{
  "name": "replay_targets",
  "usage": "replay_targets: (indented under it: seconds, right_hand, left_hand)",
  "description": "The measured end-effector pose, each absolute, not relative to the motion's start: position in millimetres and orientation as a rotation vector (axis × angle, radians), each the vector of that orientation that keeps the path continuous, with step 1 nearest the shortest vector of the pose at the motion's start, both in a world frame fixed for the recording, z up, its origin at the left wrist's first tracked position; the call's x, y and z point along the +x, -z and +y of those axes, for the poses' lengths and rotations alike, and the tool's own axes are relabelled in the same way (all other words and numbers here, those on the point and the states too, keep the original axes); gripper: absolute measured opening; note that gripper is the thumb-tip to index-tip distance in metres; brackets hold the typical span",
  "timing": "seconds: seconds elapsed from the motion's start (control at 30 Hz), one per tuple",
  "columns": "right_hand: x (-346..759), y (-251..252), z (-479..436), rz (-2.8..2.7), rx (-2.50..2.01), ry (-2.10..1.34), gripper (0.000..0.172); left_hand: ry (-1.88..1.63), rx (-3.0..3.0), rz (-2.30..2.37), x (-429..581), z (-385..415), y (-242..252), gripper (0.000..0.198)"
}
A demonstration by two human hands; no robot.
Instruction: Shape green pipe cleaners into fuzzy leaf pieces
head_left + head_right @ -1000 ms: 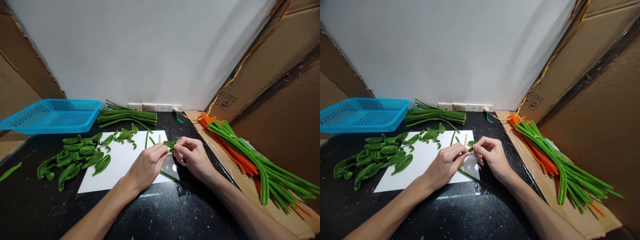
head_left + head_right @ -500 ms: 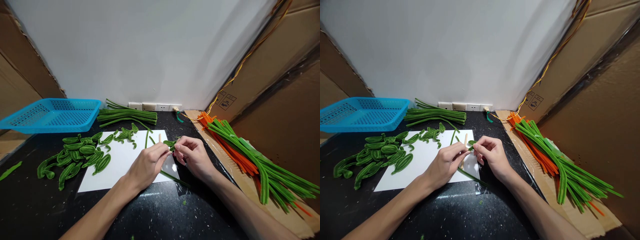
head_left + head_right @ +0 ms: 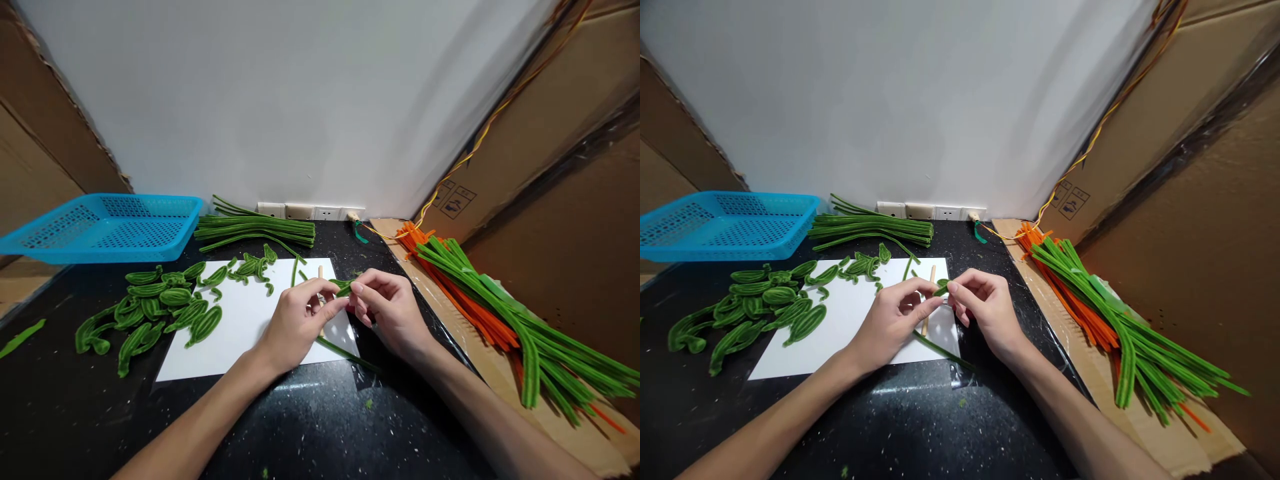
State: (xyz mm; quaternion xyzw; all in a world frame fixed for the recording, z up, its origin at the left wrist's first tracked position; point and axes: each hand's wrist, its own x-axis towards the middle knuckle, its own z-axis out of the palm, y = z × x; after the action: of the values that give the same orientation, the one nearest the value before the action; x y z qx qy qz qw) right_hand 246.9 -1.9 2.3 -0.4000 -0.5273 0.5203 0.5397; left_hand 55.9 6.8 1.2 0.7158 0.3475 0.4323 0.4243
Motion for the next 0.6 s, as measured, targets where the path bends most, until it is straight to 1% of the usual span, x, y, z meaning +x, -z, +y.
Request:
replay_targets:
  seconds: [0.1, 0.23, 0.6]
  right_hand:
    - [246.5, -3.8, -3.4, -1.339, -0.994, -1.162, 0.025]
    - [243.8, -6.9, -5.6, -1.403, -1.053, -1.076, 0.027]
    - [242.8, -8.2, -3.6, -1.428, -1.115, -1.056, 0.031]
  left_hand:
    - [-1.056, 1.584, 0.781, 58.6, 7.1, -1.2, 0.025]
    - [-1.067, 1.434, 0.776, 61.3, 8.5, 0.5, 0.025]
    - [-1.086, 1.365, 0.829, 59.5, 12.3, 1.1, 0.026]
